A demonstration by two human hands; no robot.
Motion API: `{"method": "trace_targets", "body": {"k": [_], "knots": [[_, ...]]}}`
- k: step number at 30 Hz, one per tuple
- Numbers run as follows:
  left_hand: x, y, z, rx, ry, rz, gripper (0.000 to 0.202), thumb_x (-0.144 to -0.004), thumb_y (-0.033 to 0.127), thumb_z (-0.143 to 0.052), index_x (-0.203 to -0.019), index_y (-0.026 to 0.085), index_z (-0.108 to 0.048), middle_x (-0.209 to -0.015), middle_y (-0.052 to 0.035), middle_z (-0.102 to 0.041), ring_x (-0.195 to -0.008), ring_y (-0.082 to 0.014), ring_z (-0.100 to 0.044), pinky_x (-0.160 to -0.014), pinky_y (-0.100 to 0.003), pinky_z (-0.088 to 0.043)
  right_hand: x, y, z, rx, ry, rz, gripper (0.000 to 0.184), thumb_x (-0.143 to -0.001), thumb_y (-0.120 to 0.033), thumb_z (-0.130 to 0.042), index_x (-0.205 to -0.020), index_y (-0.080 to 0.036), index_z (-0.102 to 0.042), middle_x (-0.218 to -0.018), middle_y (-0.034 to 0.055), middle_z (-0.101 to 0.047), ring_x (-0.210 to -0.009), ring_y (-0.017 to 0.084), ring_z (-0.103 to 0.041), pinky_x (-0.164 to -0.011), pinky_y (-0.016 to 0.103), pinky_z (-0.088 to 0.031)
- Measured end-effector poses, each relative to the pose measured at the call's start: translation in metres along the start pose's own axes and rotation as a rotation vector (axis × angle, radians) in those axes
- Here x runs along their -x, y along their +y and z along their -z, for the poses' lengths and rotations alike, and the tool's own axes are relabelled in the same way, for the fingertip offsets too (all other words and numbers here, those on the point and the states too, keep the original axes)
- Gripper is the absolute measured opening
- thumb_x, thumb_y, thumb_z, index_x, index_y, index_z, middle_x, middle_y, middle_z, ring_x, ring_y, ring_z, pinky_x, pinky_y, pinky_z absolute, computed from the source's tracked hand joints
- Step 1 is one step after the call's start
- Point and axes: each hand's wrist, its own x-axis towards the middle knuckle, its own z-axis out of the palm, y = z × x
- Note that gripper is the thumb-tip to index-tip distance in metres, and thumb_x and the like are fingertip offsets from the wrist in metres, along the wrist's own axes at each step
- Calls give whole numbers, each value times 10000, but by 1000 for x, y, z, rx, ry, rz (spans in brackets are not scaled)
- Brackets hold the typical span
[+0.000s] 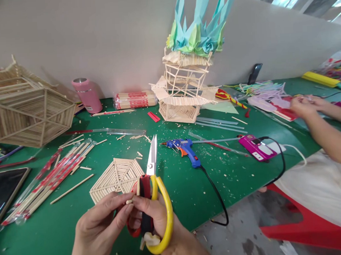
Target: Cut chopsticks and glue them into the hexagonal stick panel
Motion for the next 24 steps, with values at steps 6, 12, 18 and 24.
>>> {"method": "trace_targets", "body": {"k": [6, 12, 18, 24], "knots": [[-2, 2, 2, 8, 40, 115, 138, -713, 186, -677, -802, 281, -724, -633, 8, -644, -600, -129, -623, -514, -186, -517, 1, 1, 0, 34, 24, 3, 323, -597, -359, -782, -695, -152, -555, -536, -69, -399, -467, 36, -316, -444, 157, -279], [-5, -2, 2, 123, 40, 205, 83, -701, 212, -686, -757, 257, -727, -604, 13, -628, -519, -111, -579, -463, -190, -500, -1, 2, -2, 99, 38, 29, 355, -603, -383, -772, -682, -170, -499, -523, -96, -319, -461, 34, -239, -436, 160, -230], [-11, -2, 4, 213, 26, 372, 65, -708, 276, -690, -698, 213, -701, -629, 14, -636, -599, -100, -583, -565, -175, -485, -3, 3, 4, 262, 22, 61, 334, -670, -445, -706, -696, -171, -517, -516, -78, -393, -428, 44, -323, -416, 182, -254], [-19, -1, 13, 336, 42, 579, 224, -696, 374, -705, -730, 154, -676, -576, 26, -568, -522, -47, -443, -489, -139, -349, 8, -26, 15, 755, 114, 238, 248, -733, -381, -658, -773, -184, -512, -645, -61, -422, -551, 69, -382, -497, 187, -339]]}}
